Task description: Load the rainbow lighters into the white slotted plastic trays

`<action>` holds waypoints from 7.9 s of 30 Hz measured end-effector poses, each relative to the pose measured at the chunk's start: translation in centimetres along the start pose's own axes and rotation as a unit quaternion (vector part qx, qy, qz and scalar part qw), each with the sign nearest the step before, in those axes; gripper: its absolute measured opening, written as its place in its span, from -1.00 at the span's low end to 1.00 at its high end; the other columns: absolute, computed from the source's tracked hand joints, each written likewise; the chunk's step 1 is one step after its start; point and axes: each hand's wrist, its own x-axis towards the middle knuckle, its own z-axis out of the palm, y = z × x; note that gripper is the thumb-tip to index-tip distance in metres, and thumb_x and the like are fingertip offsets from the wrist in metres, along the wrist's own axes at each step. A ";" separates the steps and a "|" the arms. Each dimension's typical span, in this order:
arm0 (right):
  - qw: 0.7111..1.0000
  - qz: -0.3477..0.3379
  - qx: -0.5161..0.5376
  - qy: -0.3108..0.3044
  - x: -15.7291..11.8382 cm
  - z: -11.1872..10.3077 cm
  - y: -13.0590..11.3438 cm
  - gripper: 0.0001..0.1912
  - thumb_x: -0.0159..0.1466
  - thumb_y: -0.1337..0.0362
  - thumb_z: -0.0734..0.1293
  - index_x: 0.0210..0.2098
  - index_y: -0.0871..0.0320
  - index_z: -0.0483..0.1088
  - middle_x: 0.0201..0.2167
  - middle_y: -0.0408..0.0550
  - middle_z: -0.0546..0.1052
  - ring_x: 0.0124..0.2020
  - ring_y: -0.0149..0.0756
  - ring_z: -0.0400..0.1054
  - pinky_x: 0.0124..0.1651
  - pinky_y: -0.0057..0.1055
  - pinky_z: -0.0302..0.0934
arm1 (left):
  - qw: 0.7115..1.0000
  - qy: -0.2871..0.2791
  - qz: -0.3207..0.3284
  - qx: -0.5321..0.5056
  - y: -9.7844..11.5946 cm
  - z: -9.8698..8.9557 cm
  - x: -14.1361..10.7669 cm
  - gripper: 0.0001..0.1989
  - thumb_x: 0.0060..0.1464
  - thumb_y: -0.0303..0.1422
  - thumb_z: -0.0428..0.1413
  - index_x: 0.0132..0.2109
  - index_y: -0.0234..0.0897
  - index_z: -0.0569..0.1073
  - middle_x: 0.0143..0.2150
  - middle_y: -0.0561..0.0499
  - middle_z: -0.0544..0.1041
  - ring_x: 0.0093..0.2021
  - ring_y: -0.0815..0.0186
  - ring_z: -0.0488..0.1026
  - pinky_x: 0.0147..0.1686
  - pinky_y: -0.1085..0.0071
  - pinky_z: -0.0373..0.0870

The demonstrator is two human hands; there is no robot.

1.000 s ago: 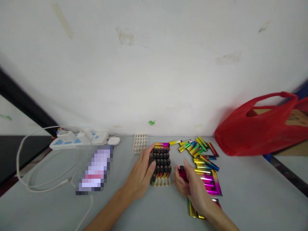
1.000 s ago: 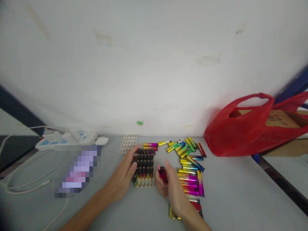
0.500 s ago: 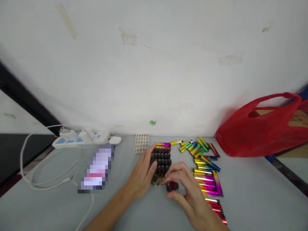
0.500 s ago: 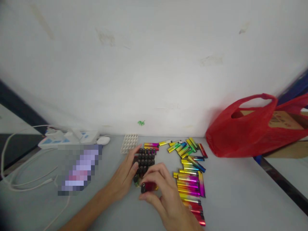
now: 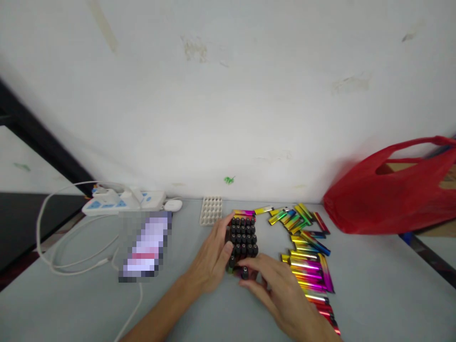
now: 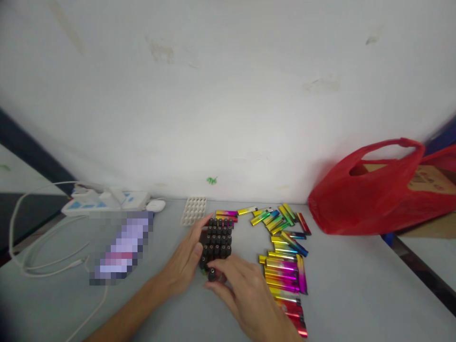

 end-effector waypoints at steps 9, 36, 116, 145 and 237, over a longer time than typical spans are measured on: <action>1.000 0.016 -0.006 -0.015 0.1 0.3 0.3 -0.72 0.57 0.12 0.36 0.20 0.02 0.51 -0.17 -0.02 0.69 -0.20 -0.12 0.63 -0.15 -0.27 0.41 | 1.000 0.004 -0.004 0.006 -0.3 0.2 -0.1 -0.33 0.58 0.04 -0.24 0.62 -0.15 -0.01 0.59 -0.25 0.20 0.53 -0.04 0.23 0.52 -0.03 0.11; 0.996 0.019 -0.034 0.075 0.2 0.2 0.4 -0.73 0.56 0.25 0.32 0.22 0.00 0.41 -0.23 -0.11 0.68 -0.37 -0.25 0.55 -0.26 -0.35 0.37 | 1.000 0.002 -0.011 0.011 -0.1 0.1 -0.2 -0.36 0.58 -0.03 -0.20 0.63 -0.13 -0.02 0.57 -0.24 0.23 0.52 -0.06 0.25 0.52 -0.07 0.14; 0.689 0.238 0.684 -0.006 5.8 -3.9 0.8 -0.32 0.43 -0.27 0.37 -0.54 0.09 0.18 -0.60 -0.32 0.02 -0.57 -0.43 -0.19 -0.51 -0.46 -0.17 | 0.999 0.015 -0.031 0.035 -1.0 0.6 -0.8 -0.33 0.58 -0.02 -0.18 0.64 -0.15 -0.09 0.61 -0.25 0.16 0.53 -0.07 0.23 0.54 -0.12 0.11; 0.728 0.327 0.603 0.007 5.0 -1.8 0.0 -0.35 0.35 -0.28 0.33 -0.58 0.02 0.06 -0.68 -0.41 -0.07 -0.66 -0.51 -0.33 -0.62 -0.45 -0.43 | 0.999 0.012 -0.034 0.029 -1.6 0.6 -0.9 -0.33 0.59 -0.04 -0.18 0.65 -0.15 -0.08 0.65 -0.22 0.08 0.60 -0.06 0.09 0.57 -0.09 0.02; 0.754 0.335 0.565 0.009 4.2 -1.0 -0.2 -0.38 0.35 -0.25 0.31 -0.57 0.02 0.07 -0.69 -0.41 -0.07 -0.66 -0.50 -0.30 -0.60 -0.44 -0.39 | 0.999 0.002 -0.019 0.047 -1.0 0.4 -0.7 -0.35 0.59 -0.06 -0.19 0.64 -0.16 -0.09 0.63 -0.25 0.12 0.59 -0.05 0.12 0.56 -0.11 0.06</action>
